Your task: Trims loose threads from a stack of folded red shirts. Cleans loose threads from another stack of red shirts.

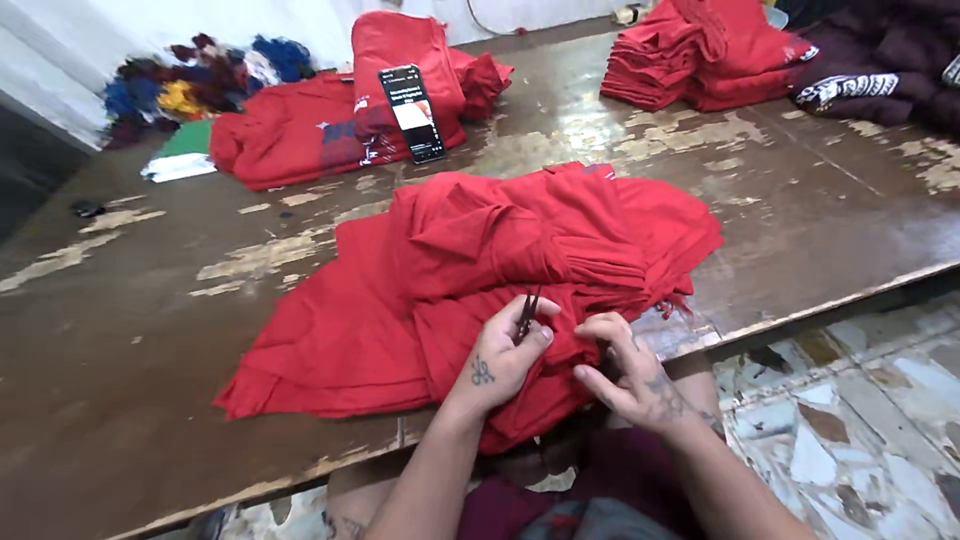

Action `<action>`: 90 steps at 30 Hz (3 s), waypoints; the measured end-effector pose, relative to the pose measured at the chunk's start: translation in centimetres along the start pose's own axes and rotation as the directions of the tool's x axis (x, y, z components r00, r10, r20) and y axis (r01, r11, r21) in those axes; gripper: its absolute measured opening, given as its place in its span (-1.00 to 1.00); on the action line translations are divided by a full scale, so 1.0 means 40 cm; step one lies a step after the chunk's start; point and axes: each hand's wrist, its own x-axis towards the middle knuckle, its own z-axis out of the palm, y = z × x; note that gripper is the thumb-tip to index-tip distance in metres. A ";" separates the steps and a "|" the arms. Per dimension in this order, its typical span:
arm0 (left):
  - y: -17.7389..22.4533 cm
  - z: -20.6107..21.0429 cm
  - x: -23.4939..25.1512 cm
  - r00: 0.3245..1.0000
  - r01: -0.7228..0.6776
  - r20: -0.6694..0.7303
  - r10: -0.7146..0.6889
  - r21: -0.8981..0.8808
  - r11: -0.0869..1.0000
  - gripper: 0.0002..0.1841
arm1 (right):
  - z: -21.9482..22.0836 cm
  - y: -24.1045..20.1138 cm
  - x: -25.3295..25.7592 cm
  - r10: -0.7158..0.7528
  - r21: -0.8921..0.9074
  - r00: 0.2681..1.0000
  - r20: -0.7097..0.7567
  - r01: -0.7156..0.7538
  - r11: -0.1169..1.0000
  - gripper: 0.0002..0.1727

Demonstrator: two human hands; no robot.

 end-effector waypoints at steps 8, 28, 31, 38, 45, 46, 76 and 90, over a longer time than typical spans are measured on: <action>0.006 -0.008 -0.024 0.993 -0.093 0.078 0.086 0.091 0.992 -0.70 | -0.172 -0.012 -0.082 -0.045 -0.302 0.985 0.165 0.093 0.949 -0.73; 0.040 -0.022 -0.082 0.938 -0.342 0.310 0.157 0.738 0.582 -0.56 | -0.108 -0.067 -0.087 -0.042 -0.349 0.995 0.089 0.071 0.934 -0.76; 0.088 -0.011 -0.074 0.887 -0.462 0.391 0.247 0.753 0.469 -0.63 | -0.104 -0.071 -0.092 -0.066 -0.296 0.997 0.040 0.075 0.952 -0.81; 0.123 0.008 -0.075 0.819 -0.560 0.463 0.338 0.773 0.298 -0.73 | -0.098 -0.096 -0.079 -0.113 -0.263 0.993 -0.040 0.099 0.960 -0.81; 0.090 0.011 -0.084 0.870 -0.459 0.358 0.340 0.839 0.291 -0.71 | -0.069 -0.120 -0.090 -0.224 -0.014 0.975 -0.010 0.224 0.975 -0.79; 0.082 0.000 -0.086 0.890 -0.421 0.304 0.340 0.834 0.357 -0.71 | -0.075 -0.127 -0.098 -0.231 0.011 0.971 0.063 0.231 0.973 -0.74; 0.043 -0.088 -0.166 0.996 0.094 -0.073 -0.060 0.793 0.602 -0.77 | 0.055 0.106 0.330 0.164 -0.409 0.886 0.434 0.031 0.912 -0.26; 0.031 -0.075 -0.180 0.975 0.174 -0.220 -0.024 0.694 0.698 -0.73 | 0.155 0.093 0.494 0.287 -0.492 0.846 0.449 -0.034 0.870 -0.14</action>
